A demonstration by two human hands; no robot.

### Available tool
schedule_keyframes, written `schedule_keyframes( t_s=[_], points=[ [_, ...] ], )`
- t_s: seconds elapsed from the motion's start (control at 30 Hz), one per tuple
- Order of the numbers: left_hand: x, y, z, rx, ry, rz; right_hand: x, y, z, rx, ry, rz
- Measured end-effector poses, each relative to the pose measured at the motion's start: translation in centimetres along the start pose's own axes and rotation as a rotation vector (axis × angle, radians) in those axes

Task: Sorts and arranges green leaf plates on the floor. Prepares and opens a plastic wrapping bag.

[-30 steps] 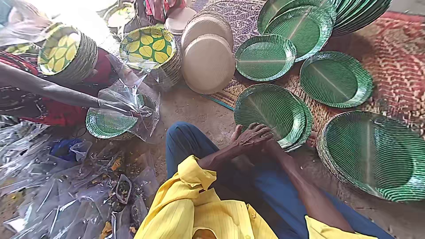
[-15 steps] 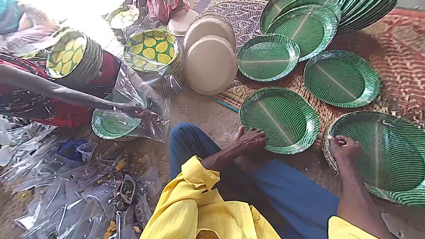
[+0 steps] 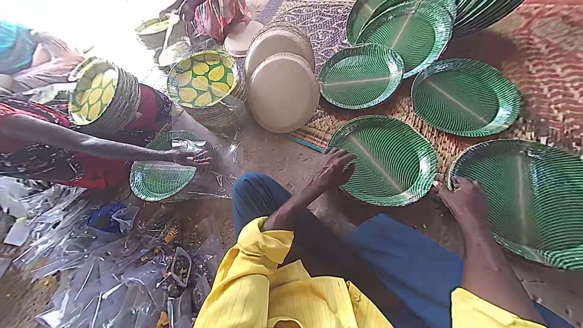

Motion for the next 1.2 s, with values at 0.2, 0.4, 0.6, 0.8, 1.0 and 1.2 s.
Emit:
schedule_keyframes(
  t_s=[0.2,0.4,0.6,0.8,1.0,1.2],
  points=[
    [4.8,0.9,14.6,-0.268,-0.204,0.202,-0.7,-0.6,-0.6,-0.014,-0.024,-0.005],
    [18.2,11.0,23.1,-0.266,-0.444,0.725,-1.3,-1.0,-1.0,-0.001,-0.031,-0.001],
    [18.2,26.4,20.4,-0.984,-0.224,0.996,-1.5,-0.3,-0.6,0.022,-0.037,0.008],
    [17.9,35.1,15.7,-1.234,0.059,1.397,-2.0,-0.2,-0.5,0.023,-0.038,-0.001],
    [20.3,33.1,17.1,-1.326,0.555,1.387,-2.1,0.1,-0.3,0.032,-0.065,0.010],
    [22.1,31.0,16.9,-1.360,0.769,1.354,-1.8,0.2,-0.2,0.024,-0.084,0.021]
  ],
)
Point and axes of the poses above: each hand's wrist, its own y-axis away from the middle knuckle, its own z-axis out of the back of the hand, x = y × z, the point moved 4 cm from there along -y, towards the middle knuckle, and after that the axes turned 3 degrees about -x, right-handed, at the moved point
